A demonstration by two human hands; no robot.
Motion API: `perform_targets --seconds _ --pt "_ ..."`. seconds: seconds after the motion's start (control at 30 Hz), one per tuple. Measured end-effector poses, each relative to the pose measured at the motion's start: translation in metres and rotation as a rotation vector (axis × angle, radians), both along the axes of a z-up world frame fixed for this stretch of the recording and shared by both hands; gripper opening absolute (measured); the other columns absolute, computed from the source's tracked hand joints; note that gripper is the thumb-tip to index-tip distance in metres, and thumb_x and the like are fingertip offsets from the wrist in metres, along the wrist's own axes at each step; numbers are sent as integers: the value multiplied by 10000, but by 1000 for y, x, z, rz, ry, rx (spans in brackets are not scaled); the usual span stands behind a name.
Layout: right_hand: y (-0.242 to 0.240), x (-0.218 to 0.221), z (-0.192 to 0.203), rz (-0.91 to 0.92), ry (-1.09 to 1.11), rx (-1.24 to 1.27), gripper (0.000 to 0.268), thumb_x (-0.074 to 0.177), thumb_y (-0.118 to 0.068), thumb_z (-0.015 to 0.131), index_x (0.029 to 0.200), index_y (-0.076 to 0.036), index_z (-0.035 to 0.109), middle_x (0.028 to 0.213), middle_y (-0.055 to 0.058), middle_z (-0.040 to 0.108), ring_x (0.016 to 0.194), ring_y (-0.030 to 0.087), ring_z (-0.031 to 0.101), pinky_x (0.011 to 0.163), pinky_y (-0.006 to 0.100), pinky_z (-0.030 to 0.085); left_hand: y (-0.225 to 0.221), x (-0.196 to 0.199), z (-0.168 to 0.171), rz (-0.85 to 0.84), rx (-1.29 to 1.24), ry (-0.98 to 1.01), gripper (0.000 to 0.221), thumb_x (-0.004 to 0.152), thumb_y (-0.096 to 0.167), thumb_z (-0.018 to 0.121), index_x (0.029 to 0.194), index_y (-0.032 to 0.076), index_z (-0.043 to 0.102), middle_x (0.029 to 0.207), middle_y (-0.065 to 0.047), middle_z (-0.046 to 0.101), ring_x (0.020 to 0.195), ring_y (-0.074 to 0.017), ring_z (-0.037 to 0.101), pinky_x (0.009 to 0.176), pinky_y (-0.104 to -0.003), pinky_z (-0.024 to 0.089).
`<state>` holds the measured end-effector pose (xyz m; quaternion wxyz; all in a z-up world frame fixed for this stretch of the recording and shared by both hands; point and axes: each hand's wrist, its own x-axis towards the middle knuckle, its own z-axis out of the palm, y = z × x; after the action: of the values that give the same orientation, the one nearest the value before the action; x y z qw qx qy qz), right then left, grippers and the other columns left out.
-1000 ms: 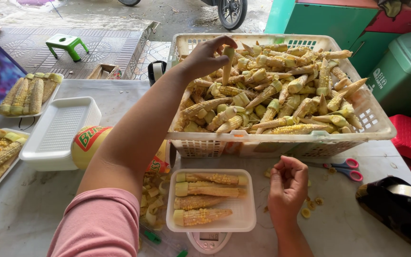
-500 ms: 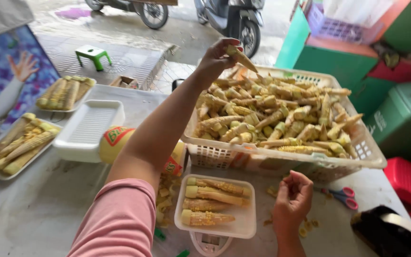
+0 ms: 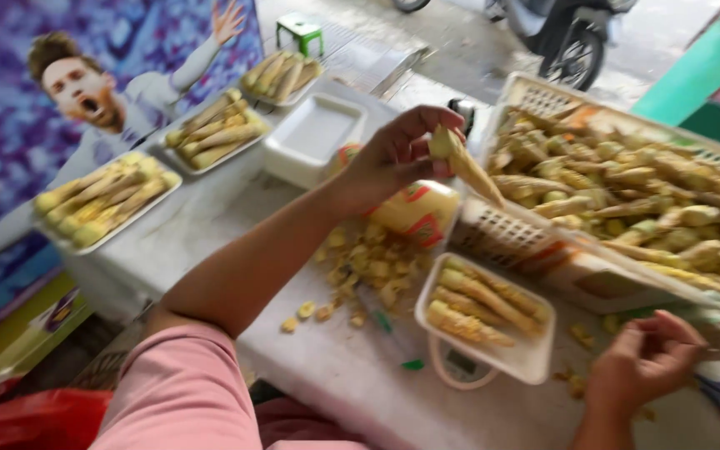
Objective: Peeling, trimming, and weighing baby corn for packaging in a production facility.
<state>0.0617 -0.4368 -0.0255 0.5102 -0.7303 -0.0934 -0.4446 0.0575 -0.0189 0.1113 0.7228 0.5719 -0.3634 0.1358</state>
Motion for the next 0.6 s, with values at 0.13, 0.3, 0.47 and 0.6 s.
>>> perform_targets --seconds 0.13,0.3,0.47,0.6 --pt "21 -22 9 -31 -9 162 347 968 175 522 1278 20 506 1067 183 544 804 220 520 621 307 470 23 -41 -48 -39 -39 122 341 1010 92 729 1317 171 603 1152 48 614 1003 -62 590 856 -212 539" --pt "137 -81 60 340 70 79 280 1061 -74 646 1288 3 501 1040 164 581 786 177 546 698 264 475 46 -47 -85 -78 -111 226 361 955 89 780 1279 112 624 1015 35 659 902 -42 610 806 -202 554" --pt "240 -94 99 534 149 -353 151 981 -46 697 1114 -12 633 1066 144 642 783 158 580 706 259 526 44 -46 -98 -30 -216 267 351 909 67 804 1208 122 627 1009 36 655 886 -41 618 784 -205 563" --pt "266 -80 78 603 143 -216 274 941 -72 732 1174 63 684 977 163 643 708 200 605 584 305 551 30 -54 -116 45 -243 279 514 746 49 931 1178 -22 662 905 -39 638 818 -80 682 705 -197 601"
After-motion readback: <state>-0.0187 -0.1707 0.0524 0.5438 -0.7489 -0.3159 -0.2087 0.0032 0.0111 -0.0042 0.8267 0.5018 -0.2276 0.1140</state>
